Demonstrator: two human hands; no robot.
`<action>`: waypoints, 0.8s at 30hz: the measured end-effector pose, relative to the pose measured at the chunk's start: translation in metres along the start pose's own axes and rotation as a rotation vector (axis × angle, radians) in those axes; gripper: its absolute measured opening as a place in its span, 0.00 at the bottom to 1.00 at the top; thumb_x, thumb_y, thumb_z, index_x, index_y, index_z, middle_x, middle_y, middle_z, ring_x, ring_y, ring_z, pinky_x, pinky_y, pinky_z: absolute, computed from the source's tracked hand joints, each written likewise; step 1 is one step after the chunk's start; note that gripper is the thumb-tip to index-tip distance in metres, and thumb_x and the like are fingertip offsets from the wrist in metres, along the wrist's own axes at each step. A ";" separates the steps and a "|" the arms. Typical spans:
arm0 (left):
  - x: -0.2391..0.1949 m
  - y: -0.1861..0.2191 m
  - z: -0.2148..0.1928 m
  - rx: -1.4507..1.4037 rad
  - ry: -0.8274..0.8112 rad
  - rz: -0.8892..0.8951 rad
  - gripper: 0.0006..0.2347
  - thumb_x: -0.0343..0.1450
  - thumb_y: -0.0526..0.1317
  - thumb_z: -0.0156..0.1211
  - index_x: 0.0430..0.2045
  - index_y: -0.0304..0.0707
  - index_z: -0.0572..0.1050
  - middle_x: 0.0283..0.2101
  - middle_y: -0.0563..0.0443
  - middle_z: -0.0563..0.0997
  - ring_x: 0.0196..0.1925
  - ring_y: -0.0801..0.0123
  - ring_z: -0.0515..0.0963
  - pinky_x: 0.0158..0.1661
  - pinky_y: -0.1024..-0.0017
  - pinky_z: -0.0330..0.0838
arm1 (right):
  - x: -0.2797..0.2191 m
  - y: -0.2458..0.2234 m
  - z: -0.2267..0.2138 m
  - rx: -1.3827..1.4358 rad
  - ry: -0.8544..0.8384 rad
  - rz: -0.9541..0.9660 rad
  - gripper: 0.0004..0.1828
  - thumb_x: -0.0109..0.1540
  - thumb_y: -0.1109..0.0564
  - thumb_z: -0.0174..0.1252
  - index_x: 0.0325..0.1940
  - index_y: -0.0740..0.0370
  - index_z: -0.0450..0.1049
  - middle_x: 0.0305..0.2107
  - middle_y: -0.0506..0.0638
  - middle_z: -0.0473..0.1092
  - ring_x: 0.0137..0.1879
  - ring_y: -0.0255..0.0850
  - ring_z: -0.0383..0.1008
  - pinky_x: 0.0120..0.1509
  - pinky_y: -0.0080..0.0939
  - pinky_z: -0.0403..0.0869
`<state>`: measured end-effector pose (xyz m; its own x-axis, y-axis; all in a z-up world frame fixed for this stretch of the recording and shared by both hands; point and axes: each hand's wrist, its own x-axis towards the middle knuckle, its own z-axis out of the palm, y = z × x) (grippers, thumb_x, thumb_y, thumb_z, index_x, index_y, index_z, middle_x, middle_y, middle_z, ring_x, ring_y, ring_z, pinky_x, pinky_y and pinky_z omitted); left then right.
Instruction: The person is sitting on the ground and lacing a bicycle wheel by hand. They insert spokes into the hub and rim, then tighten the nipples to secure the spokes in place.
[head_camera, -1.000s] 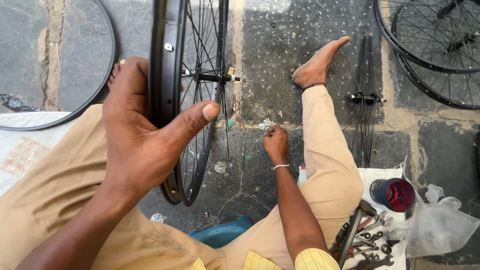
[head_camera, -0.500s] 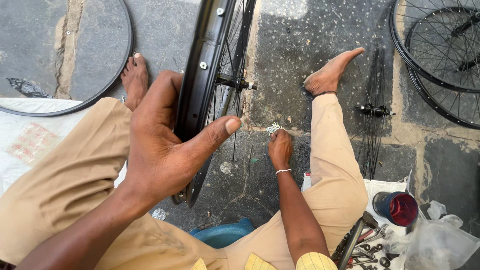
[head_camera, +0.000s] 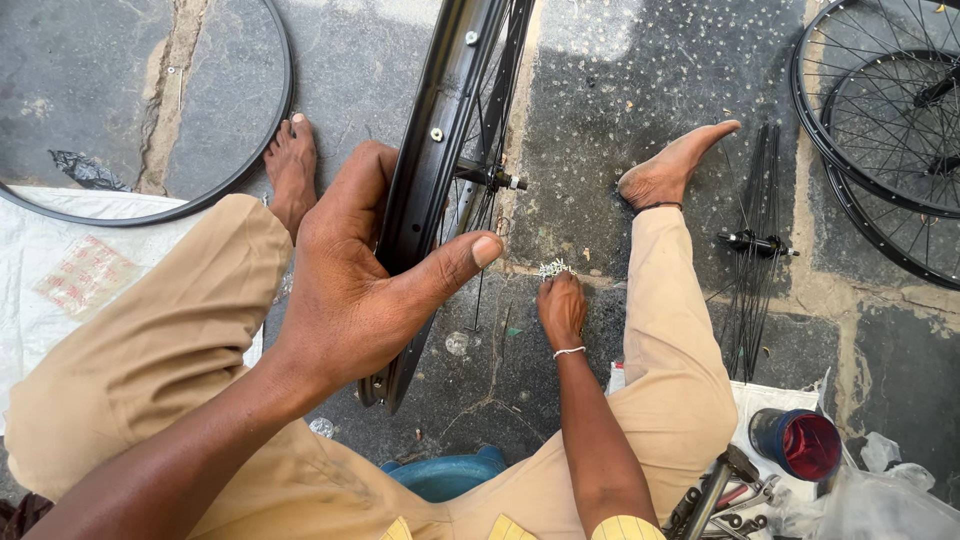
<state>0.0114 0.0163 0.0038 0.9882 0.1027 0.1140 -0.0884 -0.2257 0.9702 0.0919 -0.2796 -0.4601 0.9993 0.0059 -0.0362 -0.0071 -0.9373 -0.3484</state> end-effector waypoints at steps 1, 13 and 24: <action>-0.001 0.001 0.000 0.007 -0.002 -0.005 0.16 0.69 0.43 0.71 0.39 0.36 0.69 0.26 0.60 0.72 0.25 0.85 0.68 0.23 0.82 0.63 | -0.005 -0.004 -0.001 -0.008 0.023 -0.020 0.12 0.62 0.56 0.57 0.39 0.71 0.72 0.34 0.65 0.73 0.41 0.55 0.75 0.46 0.57 0.74; -0.009 0.002 0.008 -0.015 -0.050 -0.105 0.15 0.65 0.43 0.73 0.29 0.35 0.69 0.19 0.53 0.68 0.19 0.75 0.66 0.20 0.71 0.61 | 0.001 -0.173 -0.323 1.610 -0.180 -0.126 0.10 0.68 0.66 0.54 0.52 0.72 0.75 0.39 0.56 0.73 0.44 0.42 0.75 0.50 0.41 0.78; -0.009 -0.004 0.012 -0.178 0.011 0.141 0.13 0.69 0.40 0.67 0.37 0.32 0.69 0.25 0.48 0.76 0.25 0.66 0.78 0.26 0.64 0.69 | -0.053 -0.310 -0.441 0.740 -0.246 -0.703 0.23 0.62 0.72 0.61 0.61 0.71 0.65 0.43 0.52 0.74 0.50 0.33 0.75 0.58 0.32 0.74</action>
<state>0.0042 0.0042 -0.0034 0.9631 0.0931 0.2525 -0.2472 -0.0646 0.9668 0.0575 -0.1427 0.0632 0.7524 0.6151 0.2357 0.4689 -0.2488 -0.8475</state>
